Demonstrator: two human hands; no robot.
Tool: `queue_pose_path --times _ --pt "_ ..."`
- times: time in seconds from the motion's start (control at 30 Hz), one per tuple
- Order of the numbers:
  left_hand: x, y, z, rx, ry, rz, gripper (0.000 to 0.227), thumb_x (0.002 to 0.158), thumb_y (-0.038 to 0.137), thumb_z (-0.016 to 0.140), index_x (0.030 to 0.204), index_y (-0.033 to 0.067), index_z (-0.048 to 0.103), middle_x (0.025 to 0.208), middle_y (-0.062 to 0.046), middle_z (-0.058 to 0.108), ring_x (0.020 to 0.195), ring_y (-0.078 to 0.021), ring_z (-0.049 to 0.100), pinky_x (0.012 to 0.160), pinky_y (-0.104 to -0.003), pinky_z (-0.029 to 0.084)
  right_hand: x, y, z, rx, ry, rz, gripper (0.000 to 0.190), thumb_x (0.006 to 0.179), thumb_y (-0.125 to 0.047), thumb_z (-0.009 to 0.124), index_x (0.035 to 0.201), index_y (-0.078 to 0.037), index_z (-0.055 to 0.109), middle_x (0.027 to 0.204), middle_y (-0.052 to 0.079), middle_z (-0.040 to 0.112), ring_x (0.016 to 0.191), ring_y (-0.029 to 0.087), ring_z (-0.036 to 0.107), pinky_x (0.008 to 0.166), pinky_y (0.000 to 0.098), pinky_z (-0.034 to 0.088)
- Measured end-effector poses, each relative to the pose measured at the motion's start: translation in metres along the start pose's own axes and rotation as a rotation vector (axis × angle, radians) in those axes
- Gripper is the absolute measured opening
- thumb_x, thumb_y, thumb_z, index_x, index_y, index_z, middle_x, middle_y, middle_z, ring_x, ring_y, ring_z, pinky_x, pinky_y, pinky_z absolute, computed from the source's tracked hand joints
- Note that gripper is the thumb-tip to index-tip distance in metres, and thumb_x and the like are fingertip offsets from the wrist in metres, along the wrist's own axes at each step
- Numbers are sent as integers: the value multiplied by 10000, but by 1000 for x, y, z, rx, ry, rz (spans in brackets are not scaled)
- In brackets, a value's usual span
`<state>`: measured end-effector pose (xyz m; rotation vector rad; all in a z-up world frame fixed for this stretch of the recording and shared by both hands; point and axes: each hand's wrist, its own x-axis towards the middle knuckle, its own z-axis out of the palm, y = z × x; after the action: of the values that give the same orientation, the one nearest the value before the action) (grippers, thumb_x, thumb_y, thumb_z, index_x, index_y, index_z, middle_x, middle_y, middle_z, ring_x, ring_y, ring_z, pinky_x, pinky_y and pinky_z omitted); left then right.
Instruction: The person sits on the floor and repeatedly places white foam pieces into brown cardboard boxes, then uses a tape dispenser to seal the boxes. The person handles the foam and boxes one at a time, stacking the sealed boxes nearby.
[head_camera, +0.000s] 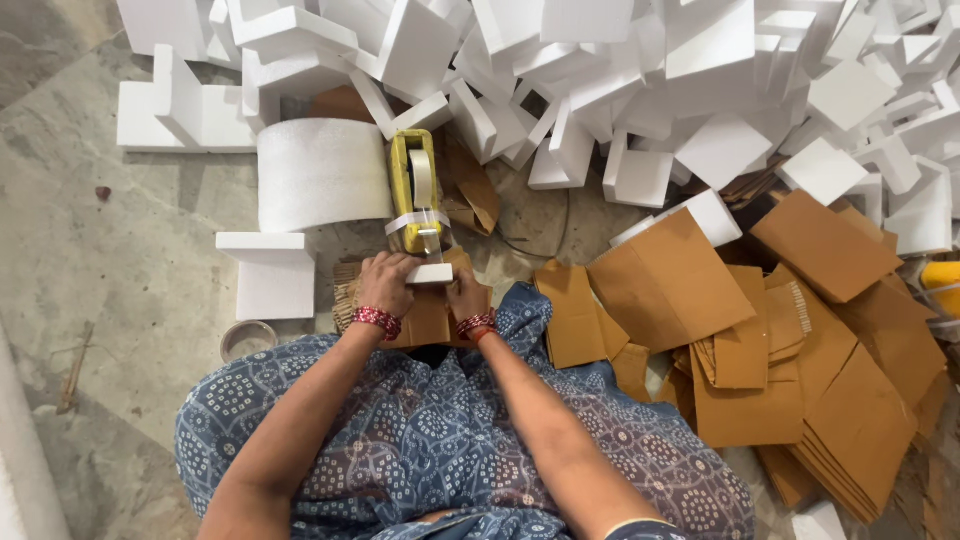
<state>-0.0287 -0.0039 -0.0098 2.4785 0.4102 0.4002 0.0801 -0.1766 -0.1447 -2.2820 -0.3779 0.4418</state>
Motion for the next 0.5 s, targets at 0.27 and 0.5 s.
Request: queue_pose_path --times 0.27,0.5 --pt "-7 6 -8 -14 27 4 423 658 15 703 1055 144 768 1070 -20 744 1034 -256 625 909 -415 435 89 -36 -29 597 -325 156 236 982 -225 672 1050 -16 758 904 56 791 761 125 737 719 286 607" --pt "-9 4 -10 -14 30 20 427 672 8 702 1082 122 745 1079 -45 737 1052 -263 625 955 -418 431 81 -81 -37 644 -555 393 244 890 -241 777 982 -15 759 853 44 770 684 95 708 623 254 581"
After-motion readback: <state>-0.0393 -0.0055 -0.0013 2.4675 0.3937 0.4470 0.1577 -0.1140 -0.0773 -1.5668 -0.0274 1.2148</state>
